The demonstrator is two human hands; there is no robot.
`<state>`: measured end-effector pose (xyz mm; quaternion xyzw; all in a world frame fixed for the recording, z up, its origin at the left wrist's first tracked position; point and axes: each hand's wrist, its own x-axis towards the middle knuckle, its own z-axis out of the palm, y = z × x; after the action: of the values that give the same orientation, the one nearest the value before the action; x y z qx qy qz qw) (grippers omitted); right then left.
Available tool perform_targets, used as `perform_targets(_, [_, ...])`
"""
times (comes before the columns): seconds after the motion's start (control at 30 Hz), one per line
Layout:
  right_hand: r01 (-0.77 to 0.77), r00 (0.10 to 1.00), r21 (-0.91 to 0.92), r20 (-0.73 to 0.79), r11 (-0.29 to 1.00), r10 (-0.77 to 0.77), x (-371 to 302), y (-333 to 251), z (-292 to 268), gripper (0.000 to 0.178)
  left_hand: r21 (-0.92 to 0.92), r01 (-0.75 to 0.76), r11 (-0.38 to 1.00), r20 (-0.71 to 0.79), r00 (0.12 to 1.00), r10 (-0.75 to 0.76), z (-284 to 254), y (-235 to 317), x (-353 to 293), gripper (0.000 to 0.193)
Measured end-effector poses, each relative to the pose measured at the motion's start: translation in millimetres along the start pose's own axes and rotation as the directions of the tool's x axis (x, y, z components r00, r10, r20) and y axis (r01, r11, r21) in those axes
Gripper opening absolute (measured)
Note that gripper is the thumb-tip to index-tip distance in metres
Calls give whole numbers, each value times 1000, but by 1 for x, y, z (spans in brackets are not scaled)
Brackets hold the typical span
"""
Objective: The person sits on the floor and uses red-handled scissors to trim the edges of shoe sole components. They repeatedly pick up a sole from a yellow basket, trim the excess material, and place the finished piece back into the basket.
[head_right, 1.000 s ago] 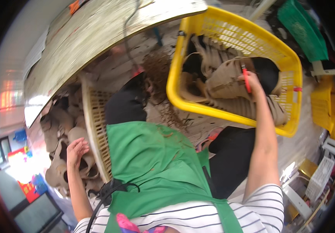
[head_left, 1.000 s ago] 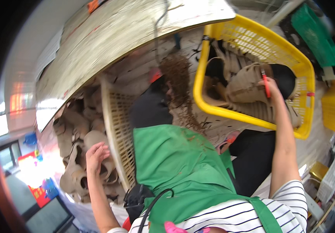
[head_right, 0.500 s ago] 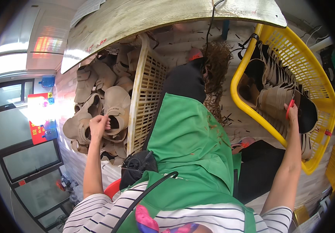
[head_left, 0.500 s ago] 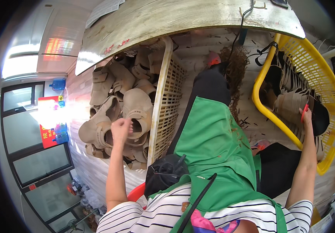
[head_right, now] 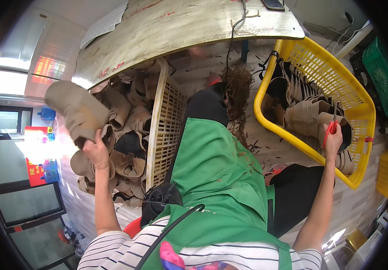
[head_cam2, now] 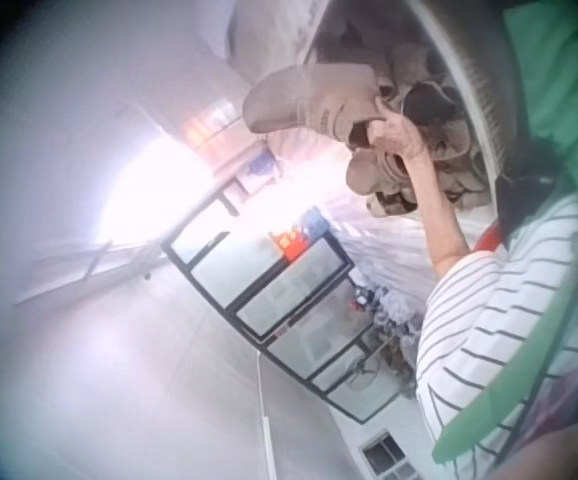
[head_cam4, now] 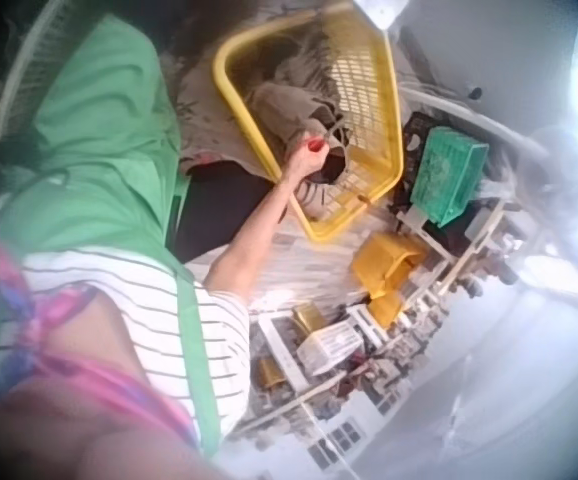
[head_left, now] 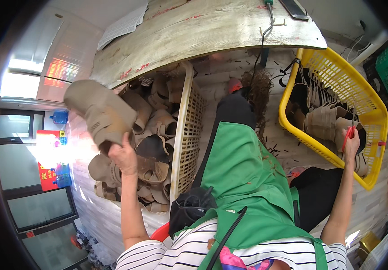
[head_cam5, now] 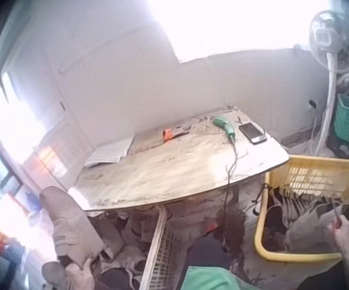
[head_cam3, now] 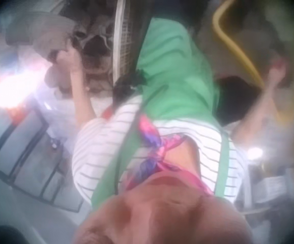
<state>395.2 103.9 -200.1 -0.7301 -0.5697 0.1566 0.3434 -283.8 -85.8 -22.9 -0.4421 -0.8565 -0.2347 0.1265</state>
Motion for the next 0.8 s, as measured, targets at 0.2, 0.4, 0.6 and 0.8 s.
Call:
perform_targets(0.2, [-216,953,433,289,875,93,-67,-94,11,25,-377,316,871,654,757,8,5,4,4,30])
perform_targets(0.4, [-358,837,726,528,587,-142,-149,-250,23,37,-885,436,-162,426,900,96,-13,100,2,35])
perform_targets(0.6, [-317,893,809,431,495,-132,-162,-315,30,26,-553,787,-273,681,616,396,17,195,-42,53])
perform_targets(0.8, [52,956,556,213,829,-203,-121,-288,-40,21,-803,582,130,505,548,667,27,201,-29,65])
